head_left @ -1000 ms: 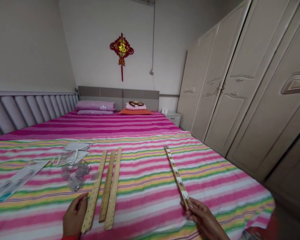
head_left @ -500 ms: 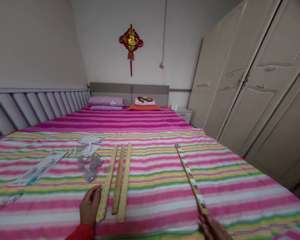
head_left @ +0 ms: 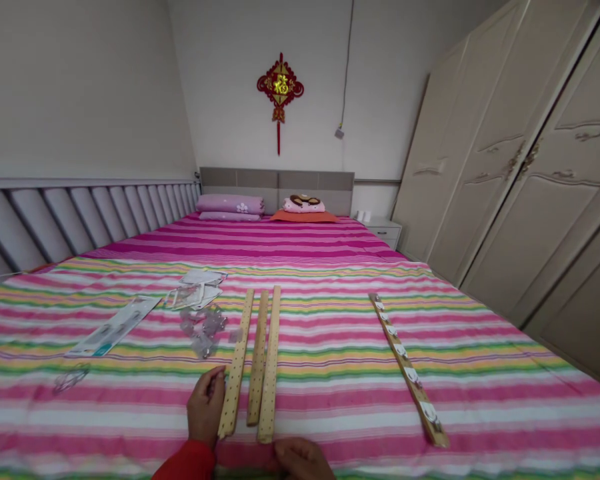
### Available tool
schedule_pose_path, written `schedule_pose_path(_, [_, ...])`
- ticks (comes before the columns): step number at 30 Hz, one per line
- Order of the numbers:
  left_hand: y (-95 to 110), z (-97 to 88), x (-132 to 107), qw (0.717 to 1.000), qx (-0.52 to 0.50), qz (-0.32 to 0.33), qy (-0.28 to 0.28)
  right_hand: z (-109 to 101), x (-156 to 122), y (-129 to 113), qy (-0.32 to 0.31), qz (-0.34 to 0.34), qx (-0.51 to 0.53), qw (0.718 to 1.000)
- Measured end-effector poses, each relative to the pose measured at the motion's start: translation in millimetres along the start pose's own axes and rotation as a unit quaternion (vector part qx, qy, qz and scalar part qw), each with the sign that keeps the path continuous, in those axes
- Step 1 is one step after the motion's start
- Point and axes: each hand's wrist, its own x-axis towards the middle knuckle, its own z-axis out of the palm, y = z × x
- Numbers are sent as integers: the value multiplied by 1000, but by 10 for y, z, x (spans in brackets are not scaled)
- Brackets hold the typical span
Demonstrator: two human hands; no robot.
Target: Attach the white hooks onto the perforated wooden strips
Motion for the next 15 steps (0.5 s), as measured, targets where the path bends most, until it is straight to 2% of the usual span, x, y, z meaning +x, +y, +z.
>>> schedule_pose_path(3, [-16,-2,0,1000,4,12,-9,207,156,8,-5,29,59,998])
schedule_pose_path(7, [-51,-3,-5,999,11,21,-21,327,233,-29,4,10,68,998])
schedule_pose_path(10, [-58,-1,-15,1000,4,20,-19,275,186,-60,16,-9,69,997])
schedule_pose_path(15, [-18,5,-26,1000,-13,13,-16,23,-37,-28,43,-18,35,998])
